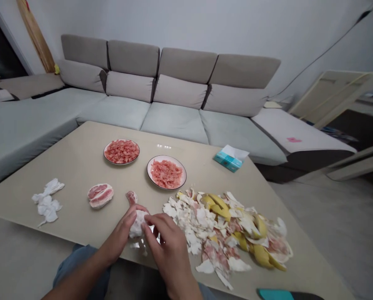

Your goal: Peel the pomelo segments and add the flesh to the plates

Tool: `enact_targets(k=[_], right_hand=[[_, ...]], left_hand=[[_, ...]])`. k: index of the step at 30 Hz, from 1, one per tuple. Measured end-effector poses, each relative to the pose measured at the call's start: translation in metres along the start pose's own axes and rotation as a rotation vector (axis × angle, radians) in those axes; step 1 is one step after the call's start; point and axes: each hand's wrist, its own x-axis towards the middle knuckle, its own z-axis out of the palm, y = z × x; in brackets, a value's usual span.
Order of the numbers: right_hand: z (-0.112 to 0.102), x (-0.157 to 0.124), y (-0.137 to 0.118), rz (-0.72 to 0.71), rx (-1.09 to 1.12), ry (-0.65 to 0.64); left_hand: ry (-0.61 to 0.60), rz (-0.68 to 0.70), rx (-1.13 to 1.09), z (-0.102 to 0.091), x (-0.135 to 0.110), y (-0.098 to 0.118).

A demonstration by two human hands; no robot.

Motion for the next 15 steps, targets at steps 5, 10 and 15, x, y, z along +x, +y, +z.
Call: enact_targets(k=[5, 10, 15], right_hand=[[-0.0032, -0.0008, 0.0011, -0.031, -0.001, 0.005], [-0.0020, -0.0041, -0.0021, -0.056, -0.051, -0.005], [0.0015, -0.0050, -0.0031, -0.048, -0.071, 0.064]], left_hand=[[0.014, 0.178, 0.254, -0.0016, -0.0023, 0.0050], [-0.012, 0.314, 0.357, -0.0052, -0.0011, 0.0002], [-0.040, 0.383, 0.366, -0.0060, -0.0014, -0.0036]])
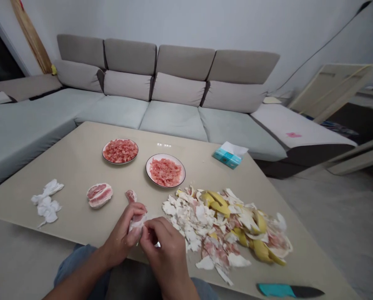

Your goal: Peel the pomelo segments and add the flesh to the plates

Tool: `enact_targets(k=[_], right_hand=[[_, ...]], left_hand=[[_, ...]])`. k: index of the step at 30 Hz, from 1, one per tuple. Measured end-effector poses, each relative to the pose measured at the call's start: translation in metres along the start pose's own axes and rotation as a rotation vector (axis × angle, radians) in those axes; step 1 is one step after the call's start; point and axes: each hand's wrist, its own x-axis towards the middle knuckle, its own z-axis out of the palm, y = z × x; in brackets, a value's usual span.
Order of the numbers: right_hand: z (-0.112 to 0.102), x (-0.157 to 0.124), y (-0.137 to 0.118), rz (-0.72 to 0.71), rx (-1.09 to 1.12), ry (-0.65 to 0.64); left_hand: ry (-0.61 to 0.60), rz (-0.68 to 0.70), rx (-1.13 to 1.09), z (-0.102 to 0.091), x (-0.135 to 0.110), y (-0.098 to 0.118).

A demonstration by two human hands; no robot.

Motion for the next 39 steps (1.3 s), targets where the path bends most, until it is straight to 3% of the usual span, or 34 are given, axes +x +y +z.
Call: enact_targets(k=[3, 8, 12, 15, 17, 20, 24, 26, 28, 30, 32, 34, 39], right_hand=[[-0.003, 0.004, -0.001, 0.122, 0.130, -0.012], [-0.008, 0.010, 0.000, 0.390, 0.385, -0.135], [-0.008, 0.008, 0.000, 0.381, 0.435, -0.187], [-0.012, 0.007, 0.004, 0.352, 0.405, -0.152], [-0.020, 0.008, 0.013, 0.326, 0.260, -0.075], [-0.042, 0.014, 0.040, 0.374, -0.139, 0.005], [-0.071, 0.018, 0.077, 0.581, -0.626, -0.189], [-0.076, 0.017, 0.082, 0.622, -0.728, -0.195], [-0.069, 0.015, 0.074, 0.601, -0.718, -0.119], [-0.053, 0.012, 0.056, 0.490, -0.571, -0.031], [-0.030, 0.008, 0.034, 0.247, -0.230, -0.071], [-0.010, 0.003, 0.017, 0.141, -0.016, -0.119], [0.009, -0.002, 0.000, 0.142, 0.113, -0.057]], left_hand=[[-0.034, -0.013, -0.095, 0.003, -0.001, 0.003], [-0.067, -0.075, -0.231, 0.005, -0.001, 0.005], [-0.028, -0.088, -0.281, 0.004, -0.001, 0.001], [0.014, -0.144, -0.393, 0.004, 0.001, 0.002], [0.052, -0.227, -0.546, 0.005, 0.004, 0.005], [0.111, -0.345, -0.787, 0.004, 0.008, 0.012], [0.177, -0.411, -0.912, 0.002, 0.012, 0.015], [0.210, -0.430, -0.918, 0.002, 0.012, 0.015], [0.235, -0.443, -0.912, 0.002, 0.011, 0.013], [0.253, -0.446, -0.895, 0.002, 0.011, 0.010], [0.254, -0.423, -0.861, 0.003, 0.010, 0.007], [0.230, -0.368, -0.802, 0.004, 0.008, 0.005], [0.159, -0.204, -0.554, 0.004, 0.002, 0.001]])
